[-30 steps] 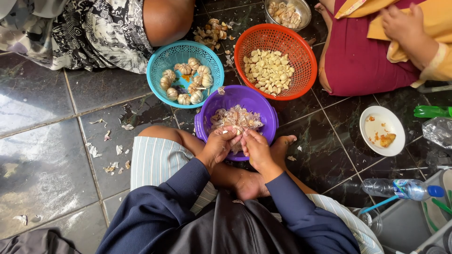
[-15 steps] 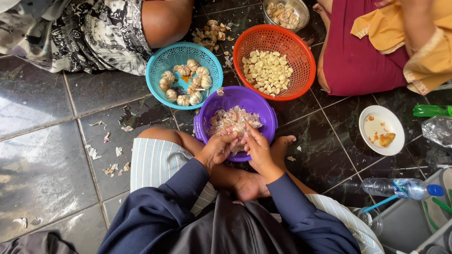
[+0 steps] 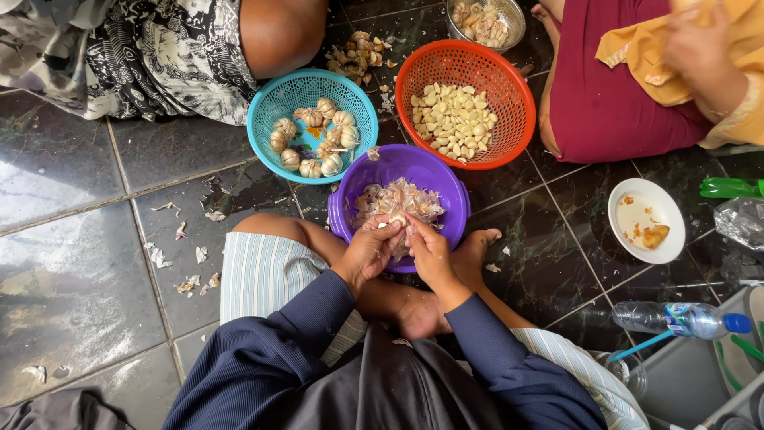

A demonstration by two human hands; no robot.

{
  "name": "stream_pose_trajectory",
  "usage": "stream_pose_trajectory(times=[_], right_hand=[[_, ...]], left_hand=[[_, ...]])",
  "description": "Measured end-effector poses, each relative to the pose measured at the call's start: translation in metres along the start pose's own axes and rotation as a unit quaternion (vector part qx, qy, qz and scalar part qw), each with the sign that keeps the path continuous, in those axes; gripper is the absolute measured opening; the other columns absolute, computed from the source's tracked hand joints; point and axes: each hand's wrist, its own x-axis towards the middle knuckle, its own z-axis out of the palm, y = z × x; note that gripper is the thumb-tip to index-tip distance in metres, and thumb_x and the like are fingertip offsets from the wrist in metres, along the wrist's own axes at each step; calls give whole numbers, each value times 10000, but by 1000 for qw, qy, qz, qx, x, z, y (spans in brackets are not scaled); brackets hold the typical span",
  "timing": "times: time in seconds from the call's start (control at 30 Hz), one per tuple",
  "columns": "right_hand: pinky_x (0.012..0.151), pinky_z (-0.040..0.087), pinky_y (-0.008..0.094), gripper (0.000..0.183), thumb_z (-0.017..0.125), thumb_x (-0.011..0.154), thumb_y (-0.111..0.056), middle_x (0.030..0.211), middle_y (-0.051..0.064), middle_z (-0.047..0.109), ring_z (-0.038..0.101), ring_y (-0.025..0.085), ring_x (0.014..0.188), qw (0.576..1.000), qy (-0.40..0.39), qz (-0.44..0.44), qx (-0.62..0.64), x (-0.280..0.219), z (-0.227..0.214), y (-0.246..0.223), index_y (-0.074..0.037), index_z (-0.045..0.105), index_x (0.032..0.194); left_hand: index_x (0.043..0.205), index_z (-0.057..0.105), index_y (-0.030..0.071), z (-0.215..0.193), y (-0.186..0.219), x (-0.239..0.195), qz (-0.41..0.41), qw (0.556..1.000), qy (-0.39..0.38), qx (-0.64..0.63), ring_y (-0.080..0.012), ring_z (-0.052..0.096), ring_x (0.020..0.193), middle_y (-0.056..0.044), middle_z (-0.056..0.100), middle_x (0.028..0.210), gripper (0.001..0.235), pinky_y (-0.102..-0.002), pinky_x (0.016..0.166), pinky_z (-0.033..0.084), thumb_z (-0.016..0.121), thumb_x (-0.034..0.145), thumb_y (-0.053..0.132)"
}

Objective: The person sits on the floor and peels garlic cloves by hand, separating the skins from the cloves. The peeled cloves are placed into a red basket, while the skins are collected in a purple bowl. The person repeatedly picks up garlic bulbs from a blue basket to continue peeling.

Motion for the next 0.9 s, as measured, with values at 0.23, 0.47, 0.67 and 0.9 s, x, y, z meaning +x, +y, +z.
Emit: stream_pose_trajectory(times=[0.23, 0.47, 0.67, 0.9], right_hand=[[356, 442, 178, 357, 513, 1055, -144, 680, 90, 595, 517, 100, 485, 988, 37, 100, 108, 11, -16, -28, -21, 609, 1376], [268, 451, 213, 475, 578, 994, -164, 705, 172, 666, 570, 149, 437, 977, 7, 201, 65, 26, -44, -9, 14, 529, 1431], [270, 475, 233, 500, 586, 941, -93, 735, 206, 713, 612, 194, 440, 972, -8, 234, -1, 23, -45, 5, -134, 568, 1439], [321, 531, 235, 563, 661, 952, -175, 824, 217, 724, 655, 190, 510, 954, 78, 275, 85, 25, -58, 22, -44, 500, 1476]], left_hand=[[1101, 676, -3, 37, 25, -40, -33, 999, -21, 21, -270, 747, 996, -153, 750, 1013, 228, -359, 953, 606, 728, 882, -36], [1231, 657, 7, 18, 22, -19, 6, 989, -35, 146, -206, 761, 855, -105, 712, 954, 400, -325, 825, 666, 665, 836, -59], [1185, 632, 49, 47, 44, 5, -31, 995, -14, 97, -258, 724, 976, -106, 678, 1041, 292, -414, 957, 620, 606, 900, 110], [1658, -17, 146, 242, 95, -26, 34, 973, -202, 111, -502, -34, 1548, -237, 1, 1705, 980, -738, 1126, -125, 503, 966, 606]])
